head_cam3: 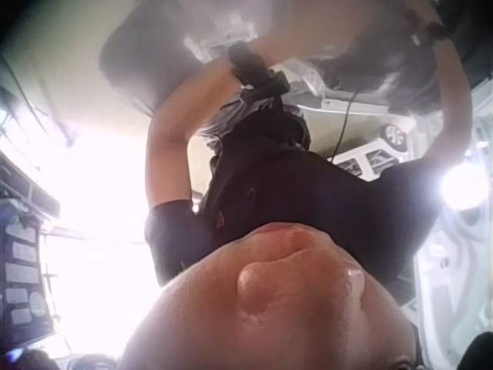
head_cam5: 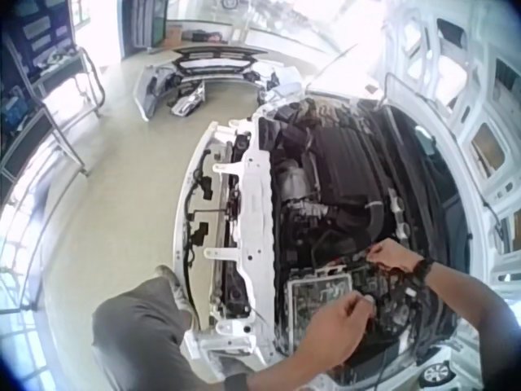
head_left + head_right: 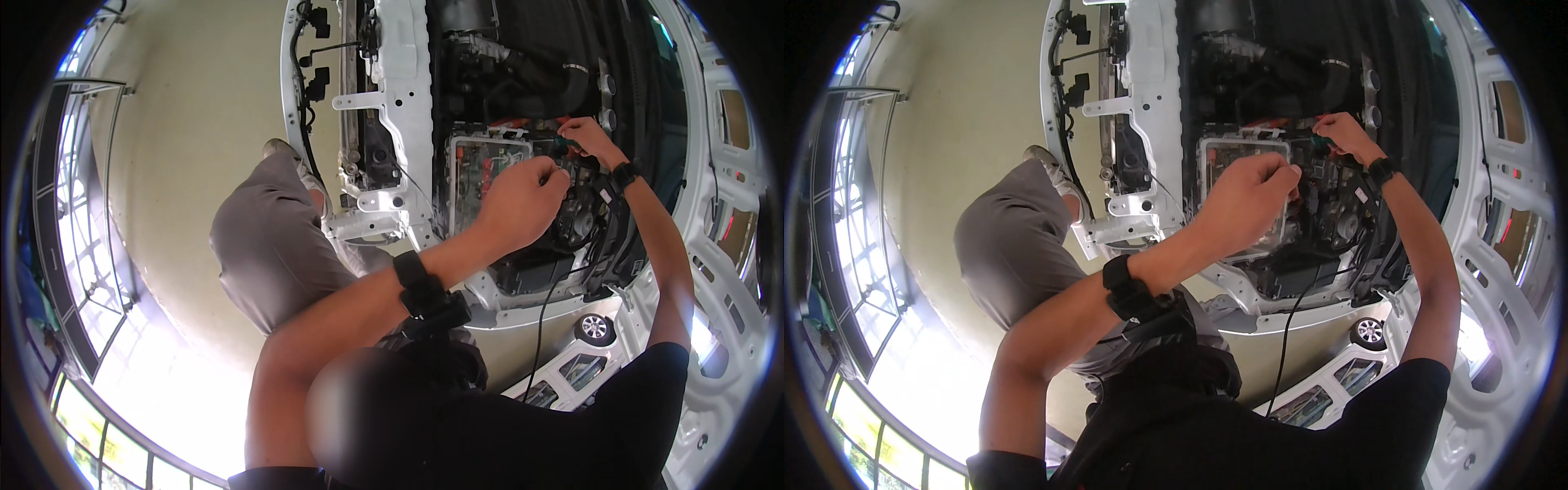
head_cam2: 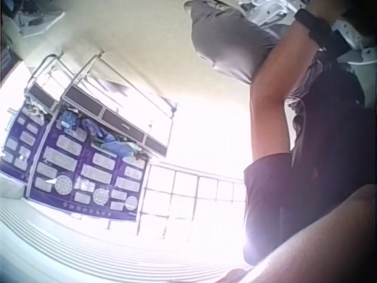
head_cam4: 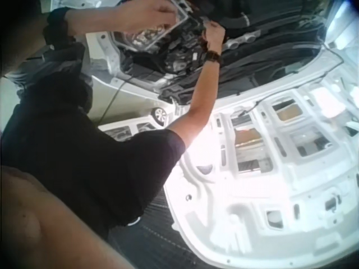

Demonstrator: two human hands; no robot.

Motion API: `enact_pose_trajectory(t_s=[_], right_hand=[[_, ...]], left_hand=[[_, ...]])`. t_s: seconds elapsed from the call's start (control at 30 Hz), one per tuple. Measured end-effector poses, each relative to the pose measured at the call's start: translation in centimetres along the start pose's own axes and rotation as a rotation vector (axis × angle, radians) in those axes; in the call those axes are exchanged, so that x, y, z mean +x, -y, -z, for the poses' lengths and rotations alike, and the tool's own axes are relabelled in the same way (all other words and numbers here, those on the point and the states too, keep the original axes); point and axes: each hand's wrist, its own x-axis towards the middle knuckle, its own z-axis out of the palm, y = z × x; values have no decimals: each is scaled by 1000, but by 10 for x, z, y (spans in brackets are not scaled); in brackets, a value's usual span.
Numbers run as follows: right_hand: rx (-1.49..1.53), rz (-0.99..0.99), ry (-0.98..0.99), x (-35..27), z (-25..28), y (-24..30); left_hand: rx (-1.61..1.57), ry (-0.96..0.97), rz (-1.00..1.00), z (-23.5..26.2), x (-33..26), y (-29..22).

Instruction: Inspecting or repairing components inside a car engine bay using a screwdriver.

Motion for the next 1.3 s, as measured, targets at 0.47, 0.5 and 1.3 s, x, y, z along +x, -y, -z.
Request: enact_pose_trajectory(t_s=[0.47,0.5,1.3], right_hand=[[-509,183,118,10,4,7],[-562,246,99,7,2,12],[-833,321,-315,-4,-16,-6]], left_hand=[[33,16,19,-5,4,2],[33,14,24,-3,4,3],[86,47,52,-15,15,6]])
